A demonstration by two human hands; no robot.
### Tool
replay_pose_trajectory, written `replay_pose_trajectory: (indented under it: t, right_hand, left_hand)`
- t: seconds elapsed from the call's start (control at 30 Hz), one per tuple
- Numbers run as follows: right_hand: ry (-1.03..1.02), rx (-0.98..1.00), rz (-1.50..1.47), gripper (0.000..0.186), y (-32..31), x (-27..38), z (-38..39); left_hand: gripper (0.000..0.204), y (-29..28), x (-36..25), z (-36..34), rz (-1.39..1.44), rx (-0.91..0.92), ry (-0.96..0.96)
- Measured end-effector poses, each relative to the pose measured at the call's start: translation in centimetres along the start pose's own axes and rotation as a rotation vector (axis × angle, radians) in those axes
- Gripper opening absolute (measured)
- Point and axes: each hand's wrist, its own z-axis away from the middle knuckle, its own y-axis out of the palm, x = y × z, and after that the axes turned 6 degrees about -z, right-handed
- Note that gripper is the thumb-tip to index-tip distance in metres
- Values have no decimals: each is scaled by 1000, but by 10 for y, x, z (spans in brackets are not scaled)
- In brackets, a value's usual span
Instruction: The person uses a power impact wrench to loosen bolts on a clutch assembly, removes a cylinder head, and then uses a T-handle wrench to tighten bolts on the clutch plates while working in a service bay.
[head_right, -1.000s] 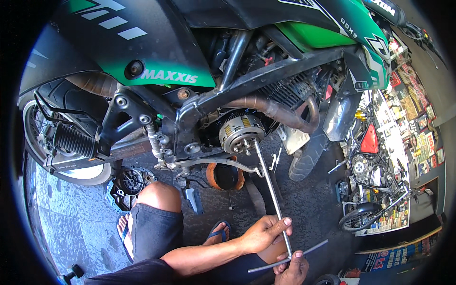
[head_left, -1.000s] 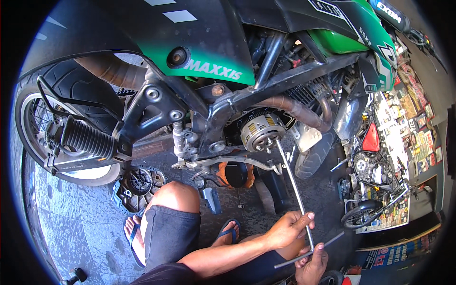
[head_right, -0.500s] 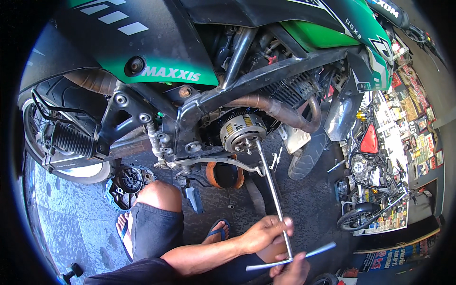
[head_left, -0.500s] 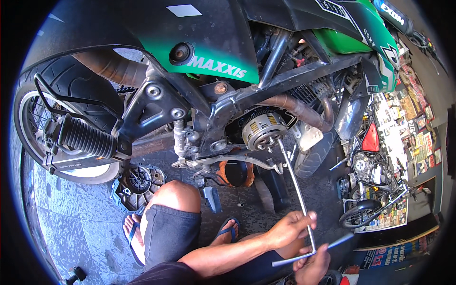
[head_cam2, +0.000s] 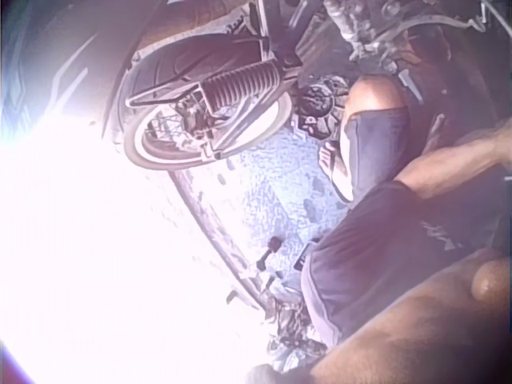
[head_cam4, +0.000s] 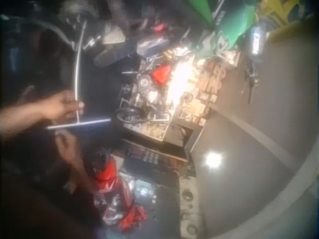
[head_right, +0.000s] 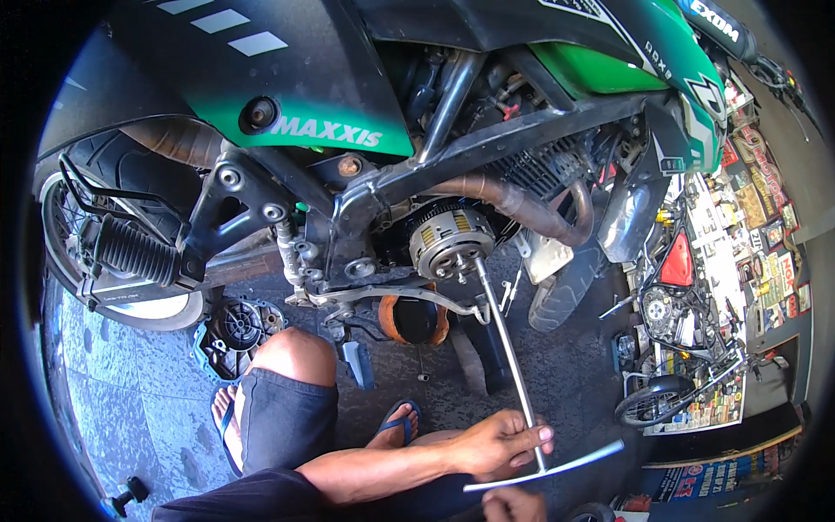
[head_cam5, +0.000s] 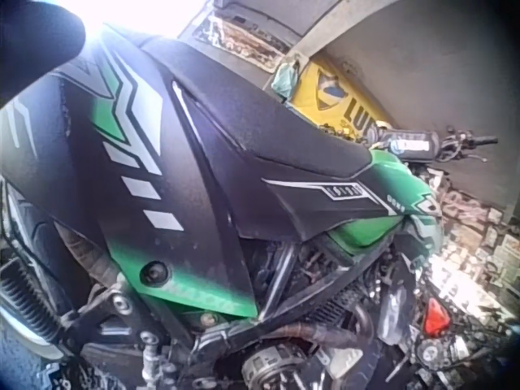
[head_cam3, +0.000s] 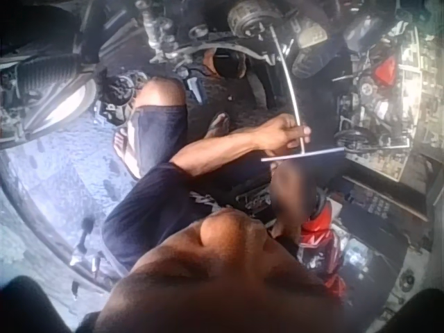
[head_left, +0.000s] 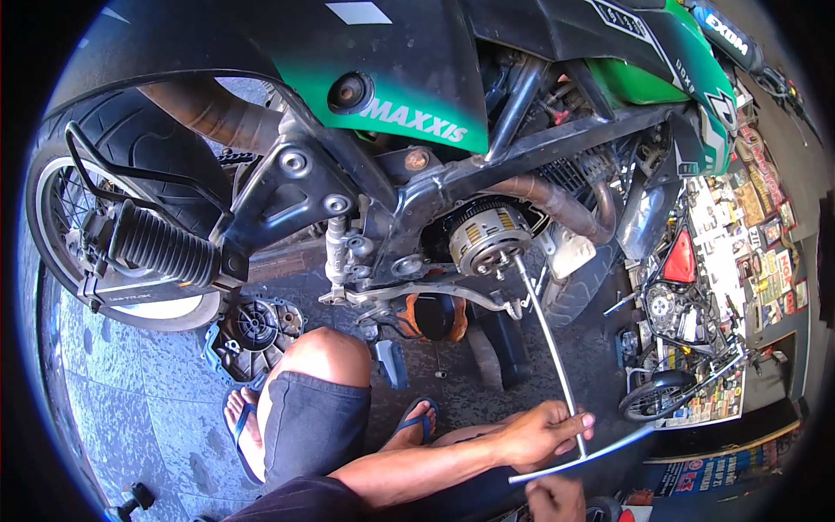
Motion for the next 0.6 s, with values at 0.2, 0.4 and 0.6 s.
replay_pose_trajectory:
  t: [0.2,0.4,0.6]
  right_hand:
    - [152,-453,-263,40,-42,-3,-2]
    - [-8,-5,17,30,-15,20,1]
    - [226,-200,254,23,-31,-59,1]
  left_hand:
    - [35,-4,2,12,33,-29,-7]
    - [38,-5,0,-3,-48,-110,-21]
    - [41,7,-13,2,62,-158,89]
